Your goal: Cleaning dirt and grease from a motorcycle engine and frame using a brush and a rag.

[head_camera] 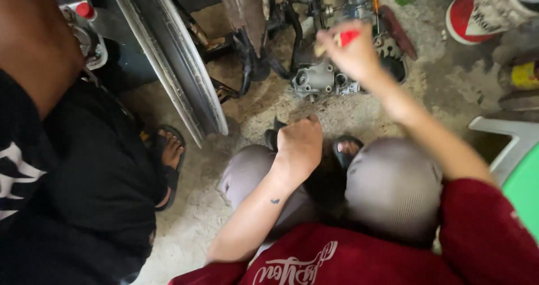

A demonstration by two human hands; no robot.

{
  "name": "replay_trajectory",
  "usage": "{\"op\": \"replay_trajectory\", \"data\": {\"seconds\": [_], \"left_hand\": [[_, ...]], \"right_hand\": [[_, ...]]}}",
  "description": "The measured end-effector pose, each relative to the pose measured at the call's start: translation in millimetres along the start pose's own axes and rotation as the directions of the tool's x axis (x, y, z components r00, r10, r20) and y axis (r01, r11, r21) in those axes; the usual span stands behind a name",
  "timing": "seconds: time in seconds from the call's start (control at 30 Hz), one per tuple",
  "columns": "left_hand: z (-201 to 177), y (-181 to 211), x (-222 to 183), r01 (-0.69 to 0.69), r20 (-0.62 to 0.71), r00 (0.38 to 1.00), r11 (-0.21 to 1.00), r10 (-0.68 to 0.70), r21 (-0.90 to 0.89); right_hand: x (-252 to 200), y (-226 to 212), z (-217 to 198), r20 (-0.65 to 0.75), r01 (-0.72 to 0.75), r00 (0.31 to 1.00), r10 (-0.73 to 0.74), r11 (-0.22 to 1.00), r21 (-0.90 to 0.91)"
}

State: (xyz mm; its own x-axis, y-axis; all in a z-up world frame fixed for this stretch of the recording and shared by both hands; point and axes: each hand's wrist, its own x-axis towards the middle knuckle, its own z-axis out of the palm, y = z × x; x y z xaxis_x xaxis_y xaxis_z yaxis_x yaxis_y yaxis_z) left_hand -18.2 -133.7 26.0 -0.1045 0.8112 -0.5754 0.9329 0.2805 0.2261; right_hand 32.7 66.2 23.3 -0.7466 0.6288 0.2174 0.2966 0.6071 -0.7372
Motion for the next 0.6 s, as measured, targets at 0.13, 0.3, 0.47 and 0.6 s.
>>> {"op": "replay_trajectory", "data": {"seconds": [0.13, 0.3, 0.47, 0.6], "left_hand": [[7, 3, 11, 0.075, -0.087, 0.993, 0.997, -0.074, 0.003], [9, -5, 33, 0.138, -0.111, 0.983, 0.989, -0.143, -0.055], [56, -42, 40, 0.203, -0.583, 0.807, 0.972, -0.095, 0.122], [12, -43, 28, 0.260, -0.301, 0.915, 0.963, -0.269, -0.070]], "right_hand": [[39, -25, -53, 0.097, -0.592, 0.743, 0.662, 0.718, -0.367], [63, -61, -28, 0.170, -0.380, 0.912, 0.372, 0.925, 0.010], [72, -27, -27, 0.321, -0.491, 0.746, 0.583, 0.808, -0.326], [81, -4, -35, 0.302, -0.220, 0.910, 0.285, 0.947, -0.233]]}}
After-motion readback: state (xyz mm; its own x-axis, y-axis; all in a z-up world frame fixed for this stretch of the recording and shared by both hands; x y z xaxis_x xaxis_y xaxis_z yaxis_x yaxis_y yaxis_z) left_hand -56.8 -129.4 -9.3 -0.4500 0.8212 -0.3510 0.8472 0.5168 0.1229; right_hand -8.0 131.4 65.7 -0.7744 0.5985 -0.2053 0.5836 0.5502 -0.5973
